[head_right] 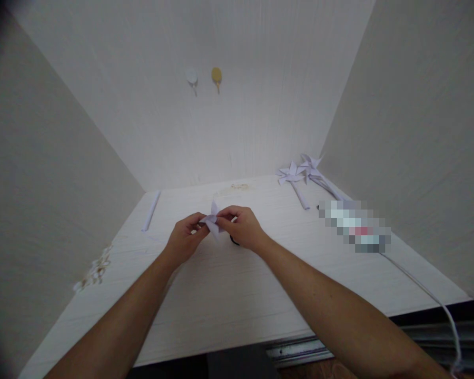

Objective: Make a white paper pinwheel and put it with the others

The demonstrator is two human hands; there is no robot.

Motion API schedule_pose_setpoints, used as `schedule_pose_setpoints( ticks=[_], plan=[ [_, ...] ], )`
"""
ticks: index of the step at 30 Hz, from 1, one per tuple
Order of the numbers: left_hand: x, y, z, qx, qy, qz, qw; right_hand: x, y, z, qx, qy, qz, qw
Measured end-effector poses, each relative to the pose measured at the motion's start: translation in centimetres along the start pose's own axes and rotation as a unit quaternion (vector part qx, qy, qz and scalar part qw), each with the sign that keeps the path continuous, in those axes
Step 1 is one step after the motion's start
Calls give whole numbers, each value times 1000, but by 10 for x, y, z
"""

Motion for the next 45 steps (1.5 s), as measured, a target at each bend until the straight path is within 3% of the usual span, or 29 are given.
schedule_pose_setpoints(
  ticks=[25,45],
  plan=[
    [3,2,-3,41,26,4,999,3,5,0,7,17,56,998],
    [7,0,-8,145,141,82,976,-1,0,3,15,10,22,1000]
  ],
)
Point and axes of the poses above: each hand's wrist, its own z-axis towards the middle knuckle, its own y-axis out of the palm, x = y × z, the point moved 2 cm from there along z, towards the middle knuckle, and after that the axes turned 11 degrees about -y, right-handed, at the moved point
